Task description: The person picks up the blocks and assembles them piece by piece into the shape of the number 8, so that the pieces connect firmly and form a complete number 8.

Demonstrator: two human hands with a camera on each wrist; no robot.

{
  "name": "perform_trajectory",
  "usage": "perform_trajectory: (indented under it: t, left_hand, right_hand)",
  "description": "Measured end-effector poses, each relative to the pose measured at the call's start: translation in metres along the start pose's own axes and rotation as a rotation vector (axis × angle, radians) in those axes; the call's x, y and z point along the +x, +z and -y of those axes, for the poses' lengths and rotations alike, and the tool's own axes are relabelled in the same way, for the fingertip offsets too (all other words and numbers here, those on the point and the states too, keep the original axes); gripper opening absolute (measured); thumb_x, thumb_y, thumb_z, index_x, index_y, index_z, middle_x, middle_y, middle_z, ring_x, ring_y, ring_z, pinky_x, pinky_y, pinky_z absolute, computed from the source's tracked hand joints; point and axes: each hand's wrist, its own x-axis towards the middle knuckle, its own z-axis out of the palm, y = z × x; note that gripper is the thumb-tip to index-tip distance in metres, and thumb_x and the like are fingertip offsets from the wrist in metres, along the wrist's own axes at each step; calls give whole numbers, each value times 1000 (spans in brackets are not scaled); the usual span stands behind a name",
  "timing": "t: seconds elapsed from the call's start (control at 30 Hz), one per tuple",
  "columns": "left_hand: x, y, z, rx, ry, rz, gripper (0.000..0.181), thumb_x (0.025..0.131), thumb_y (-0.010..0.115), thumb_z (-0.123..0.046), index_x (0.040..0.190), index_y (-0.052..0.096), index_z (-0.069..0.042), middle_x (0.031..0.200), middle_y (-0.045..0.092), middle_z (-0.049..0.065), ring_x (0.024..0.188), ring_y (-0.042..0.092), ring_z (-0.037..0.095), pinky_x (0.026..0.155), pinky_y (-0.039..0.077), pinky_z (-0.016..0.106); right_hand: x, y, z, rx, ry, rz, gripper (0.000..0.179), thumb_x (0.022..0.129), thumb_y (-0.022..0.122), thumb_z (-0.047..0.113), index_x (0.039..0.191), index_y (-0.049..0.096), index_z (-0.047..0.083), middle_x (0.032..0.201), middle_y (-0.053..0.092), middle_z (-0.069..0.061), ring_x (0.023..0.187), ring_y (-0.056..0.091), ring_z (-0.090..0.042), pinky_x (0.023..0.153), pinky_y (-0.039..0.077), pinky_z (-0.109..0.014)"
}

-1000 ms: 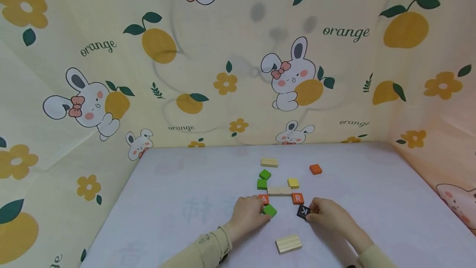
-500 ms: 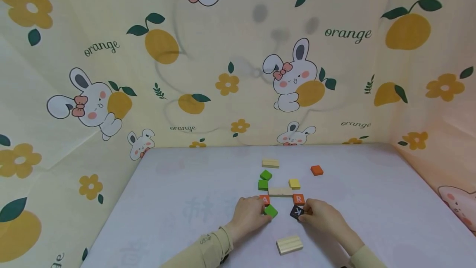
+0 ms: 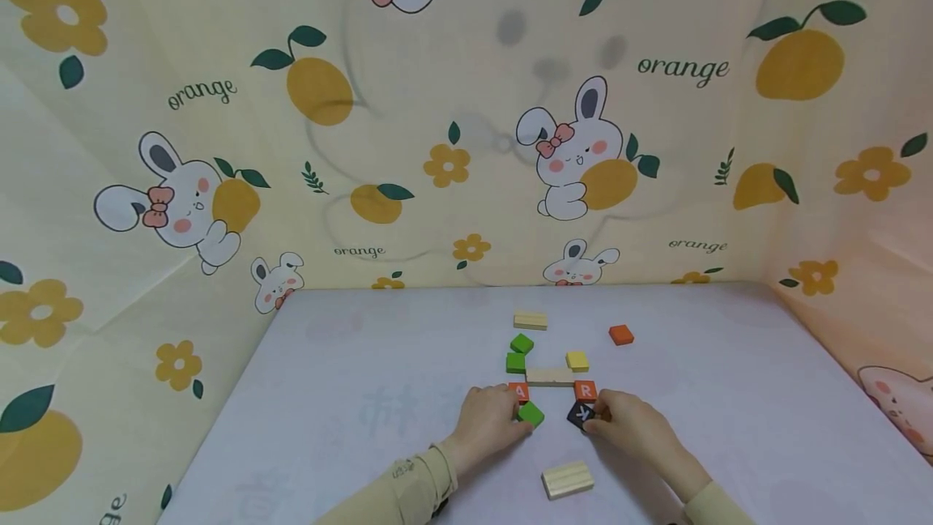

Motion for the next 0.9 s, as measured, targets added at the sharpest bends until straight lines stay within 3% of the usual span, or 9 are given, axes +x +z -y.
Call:
perform_trajectory:
  t: [0.53,0.9]
  left_hand:
    - [-3,-1,1,-2,-15,25,32,73,74,-46,68,63,-16,62,53,-9,54,43,3,59,34,24]
    - [-4,-3,0,8,-19,23,32,74,72,-48,71,63,-17,65,54,-9,56,44,4,62,37,26]
  right_hand:
    - [-1,2,0,20,-5,-22,19,75,75,22,75,58,14,63,50,3,59,43,-13,52,32,-27]
    - [-4,-3,1,21,16,-14,24,73,76,29,84,61,14,68,53,3,61,45,-13,53,33,-28]
